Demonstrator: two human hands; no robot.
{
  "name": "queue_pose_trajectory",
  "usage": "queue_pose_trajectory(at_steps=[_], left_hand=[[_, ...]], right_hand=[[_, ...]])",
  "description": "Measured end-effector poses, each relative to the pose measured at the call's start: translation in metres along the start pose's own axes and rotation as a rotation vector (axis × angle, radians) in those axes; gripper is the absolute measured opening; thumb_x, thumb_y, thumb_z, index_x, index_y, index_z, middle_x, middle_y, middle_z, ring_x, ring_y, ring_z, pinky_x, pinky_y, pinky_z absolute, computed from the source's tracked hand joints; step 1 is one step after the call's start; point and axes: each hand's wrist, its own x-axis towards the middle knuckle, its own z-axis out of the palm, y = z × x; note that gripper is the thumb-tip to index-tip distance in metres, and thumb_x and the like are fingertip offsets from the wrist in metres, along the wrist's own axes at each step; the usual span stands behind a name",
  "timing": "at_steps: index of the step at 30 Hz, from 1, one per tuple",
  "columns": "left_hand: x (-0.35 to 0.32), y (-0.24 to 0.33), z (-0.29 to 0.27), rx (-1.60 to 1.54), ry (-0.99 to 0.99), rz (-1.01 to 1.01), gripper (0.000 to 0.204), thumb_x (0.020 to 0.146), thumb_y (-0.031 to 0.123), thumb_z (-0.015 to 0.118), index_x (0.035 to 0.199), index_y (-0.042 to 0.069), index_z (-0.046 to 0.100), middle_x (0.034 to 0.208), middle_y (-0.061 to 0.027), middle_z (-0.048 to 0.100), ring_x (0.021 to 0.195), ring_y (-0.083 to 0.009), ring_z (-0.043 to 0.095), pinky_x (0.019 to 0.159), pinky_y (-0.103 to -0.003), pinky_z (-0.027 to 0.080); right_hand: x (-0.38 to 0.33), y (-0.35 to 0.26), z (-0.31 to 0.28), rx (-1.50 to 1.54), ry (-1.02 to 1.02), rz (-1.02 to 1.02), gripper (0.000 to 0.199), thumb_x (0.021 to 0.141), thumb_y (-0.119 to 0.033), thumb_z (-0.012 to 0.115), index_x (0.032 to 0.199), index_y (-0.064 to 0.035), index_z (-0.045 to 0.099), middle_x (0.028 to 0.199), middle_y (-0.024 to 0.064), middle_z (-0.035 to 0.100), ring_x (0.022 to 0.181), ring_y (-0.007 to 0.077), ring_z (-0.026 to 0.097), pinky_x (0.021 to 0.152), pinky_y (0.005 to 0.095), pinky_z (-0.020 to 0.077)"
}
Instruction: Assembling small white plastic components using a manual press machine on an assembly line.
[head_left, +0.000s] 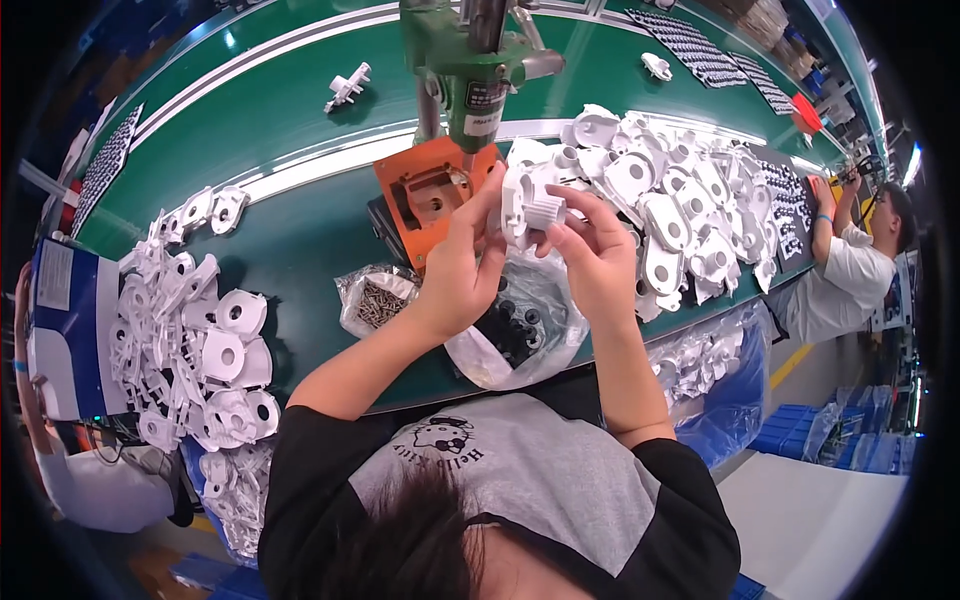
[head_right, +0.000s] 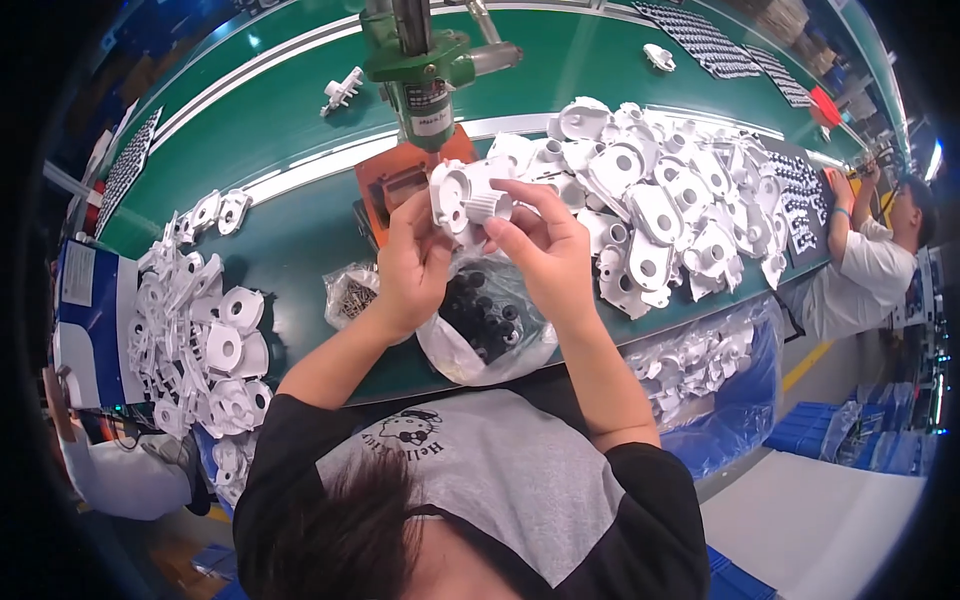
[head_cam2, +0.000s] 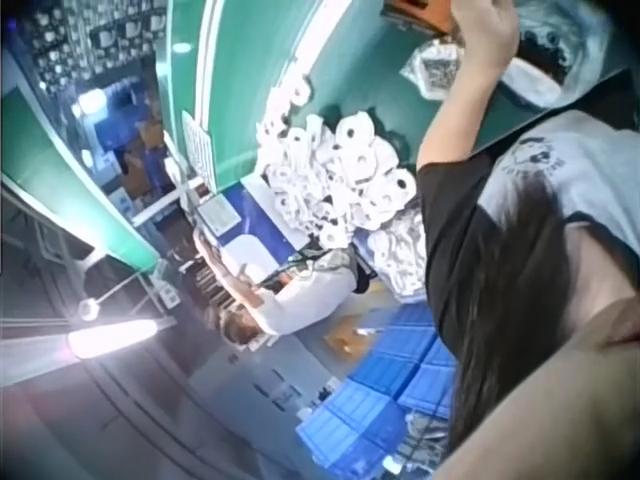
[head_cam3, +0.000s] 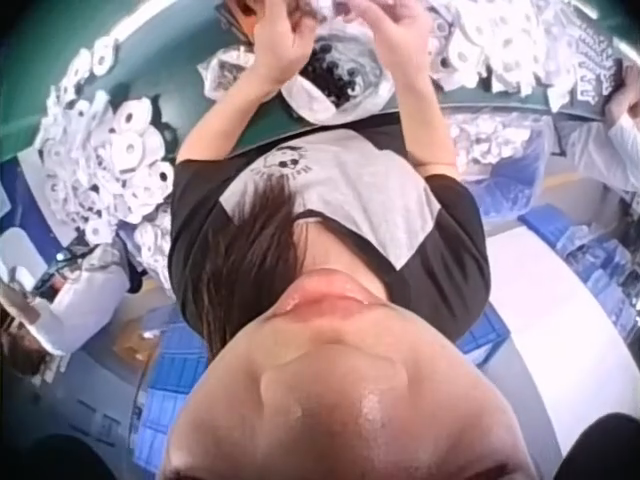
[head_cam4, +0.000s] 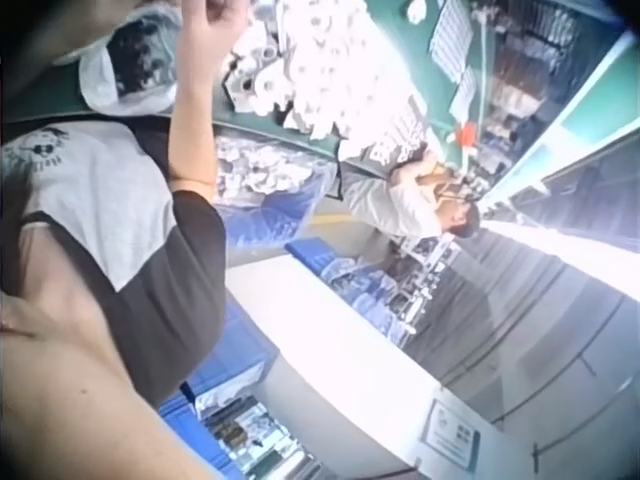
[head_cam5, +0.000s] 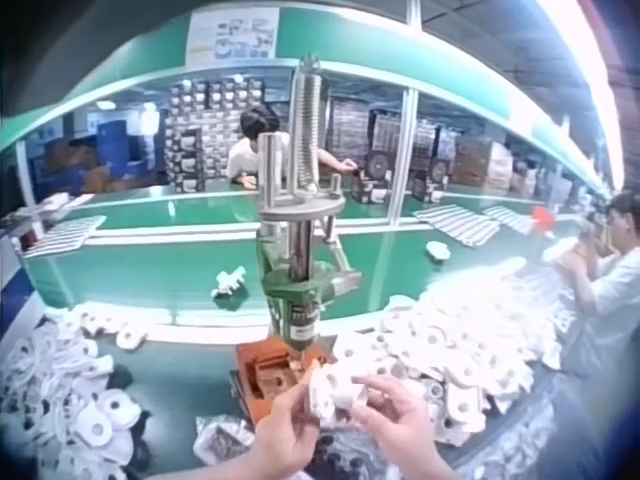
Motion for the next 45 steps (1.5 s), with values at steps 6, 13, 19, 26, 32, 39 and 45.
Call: queue_pose_trajectory(at_steps=[6, 13, 19, 26, 32, 39, 45], left_hand=[[-0.001, -0.001, -0.004, -0.03, -0.05, -0.068, 0.04, 0.094, 0.003, 0.041, 0.132, -0.004, 0.029, 0.143, -0.0216, 0.03, 0.126, -0.0248, 0.042, 0.099, -0.032, 0.038], [-0.005, -0.003, 0.001, -0.132, -0.01, 0.059, 0.048, 0.092, 0.007, 0.047, 0.134, -0.006, 0.028, 0.141, -0.0217, 0.033, 0.125, -0.0238, 0.043, 0.099, -0.032, 0.037], [-0.004, 0.006, -0.003, -0.058, -0.069, -0.047, 0.059, 0.087, 0.006, 0.055, 0.136, -0.005, 0.025, 0.143, -0.0203, 0.029, 0.126, -0.0229, 0.04, 0.1, -0.033, 0.037], [-0.006, 0.009, 0.005, 0.097, 0.009, -0.058, 0.053, 0.083, 0.007, 0.062, 0.13, 0.0, 0.041, 0.12, -0.0128, 0.057, 0.093, -0.016, 0.062, 0.077, -0.025, 0.049], [0.002, 0.01, -0.007, -0.096, -0.088, -0.315, 0.042, 0.084, 0.009, 0.06, 0.124, 0.004, 0.046, 0.092, -0.0095, 0.067, 0.075, -0.0161, 0.065, 0.072, -0.027, 0.049], [0.041, 0.0, -0.061, 0.157, -0.204, -0.539, 0.029, 0.083, 0.011, 0.061, 0.109, -0.002, 0.054, 0.086, -0.0086, 0.065, 0.076, -0.0119, 0.06, 0.069, -0.024, 0.047], [0.051, -0.061, -0.1, 0.032, 0.034, -0.663, 0.018, 0.081, 0.011, 0.063, 0.091, -0.004, 0.062, 0.079, -0.0074, 0.065, 0.07, -0.012, 0.059, 0.063, -0.026, 0.046]], right_hand=[[-0.009, 0.008, 0.002, -0.316, 0.14, -0.125, 0.023, 0.084, -0.004, 0.063, 0.103, 0.0049, 0.055, 0.085, 0.0063, 0.059, 0.073, 0.0103, 0.06, 0.061, 0.0211, 0.0491], [-0.018, 0.01, 0.007, -0.277, 0.113, -0.045, 0.019, 0.088, -0.009, 0.06, 0.1, 0.0045, 0.053, 0.082, 0.0087, 0.062, 0.067, 0.0132, 0.06, 0.061, 0.0245, 0.0485], [-0.015, 0.018, 0.006, -0.273, 0.161, -0.166, 0.016, 0.086, -0.009, 0.062, 0.093, 0.0037, 0.055, 0.08, 0.0079, 0.063, 0.066, 0.0121, 0.062, 0.058, 0.0228, 0.0506], [-0.016, 0.019, 0.008, -0.19, 0.188, -0.11, 0.023, 0.085, -0.008, 0.063, 0.101, 0.0028, 0.051, 0.078, 0.0061, 0.061, 0.067, 0.0096, 0.06, 0.058, 0.0212, 0.0489], [-0.01, 0.008, 0.0, -0.596, 0.188, -0.094, 0.05, 0.083, -0.013, 0.066, 0.122, 0.0009, 0.039, 0.113, 0.0098, 0.046, 0.062, 0.0037, 0.049, 0.049, 0.0193, 0.0356], [-0.022, 0.021, -0.044, -0.371, 0.172, 0.105, 0.021, 0.089, -0.012, 0.053, 0.108, -0.0013, 0.055, 0.091, 0.0044, 0.061, 0.057, 0.0025, 0.044, 0.049, 0.0164, 0.0313], [-0.035, 0.025, -0.07, -0.41, 0.236, 0.228, 0.017, 0.086, -0.009, 0.057, 0.099, 0.0016, 0.059, 0.082, 0.0025, 0.061, 0.06, 0.0033, 0.046, 0.056, 0.0184, 0.0379]])
